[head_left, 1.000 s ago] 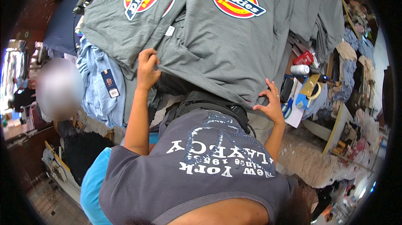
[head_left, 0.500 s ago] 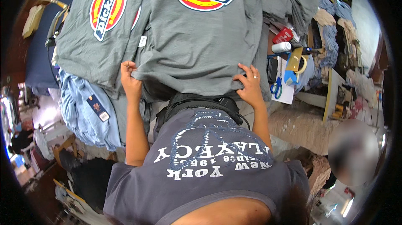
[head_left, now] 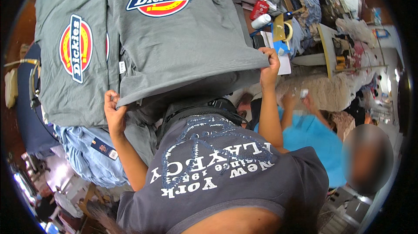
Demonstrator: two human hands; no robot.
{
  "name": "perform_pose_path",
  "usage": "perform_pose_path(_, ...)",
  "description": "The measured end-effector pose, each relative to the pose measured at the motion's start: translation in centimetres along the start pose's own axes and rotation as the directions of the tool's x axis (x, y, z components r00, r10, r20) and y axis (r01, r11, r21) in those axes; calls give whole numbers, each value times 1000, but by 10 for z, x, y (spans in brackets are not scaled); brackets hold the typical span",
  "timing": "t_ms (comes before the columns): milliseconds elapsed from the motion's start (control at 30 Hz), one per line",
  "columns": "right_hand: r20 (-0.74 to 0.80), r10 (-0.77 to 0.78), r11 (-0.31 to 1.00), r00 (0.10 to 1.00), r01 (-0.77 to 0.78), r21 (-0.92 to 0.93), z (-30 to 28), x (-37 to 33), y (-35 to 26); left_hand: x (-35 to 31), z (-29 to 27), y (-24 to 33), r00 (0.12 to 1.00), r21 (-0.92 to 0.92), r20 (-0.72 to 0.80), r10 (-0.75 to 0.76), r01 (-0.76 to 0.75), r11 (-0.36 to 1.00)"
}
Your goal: The person inspects and folds a series of t-shirts by hand, checking the collar and hems, and using scissors to trim a loose thread on one shirt before placing them into a stack on a work table.
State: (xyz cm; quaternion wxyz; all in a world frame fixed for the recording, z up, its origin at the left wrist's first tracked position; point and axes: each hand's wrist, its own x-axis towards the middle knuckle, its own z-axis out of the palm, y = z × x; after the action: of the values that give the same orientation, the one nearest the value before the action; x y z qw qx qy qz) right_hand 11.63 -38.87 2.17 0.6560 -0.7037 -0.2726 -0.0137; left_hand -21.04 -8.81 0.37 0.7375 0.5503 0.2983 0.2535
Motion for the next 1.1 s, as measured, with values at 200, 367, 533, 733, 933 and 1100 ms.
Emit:
perform_pose_path(200,58,432,889,900,-436,143,-10,-32,-12,5,-14,1,951,35,279,131,-146,989)
perform_pose_path(367,238,575,818,783,-560,-133,-25,-59,-34,12,3,17,929,775,177,324,-334,537)
perform_pose_path(533,471,492,858,732,-501,-117,-31,-56,-67,10,16,12,944,574,80,320,-307,760)
perform_pose_path(733,471,225,935,853,-325,142,-60,-5,-71,-5,29,68,916,2,291,277,-290,957)
perform_pose_path(933,243,-27,993,970,53,-102,-62,83,-103,7,-33,112,817,88,372,440,-503,860)
perform_pose_path(1100,-35,-375,898,926,354,-262,-106,113,-141,-11,23,171,647,-420,418,637,-484,767)
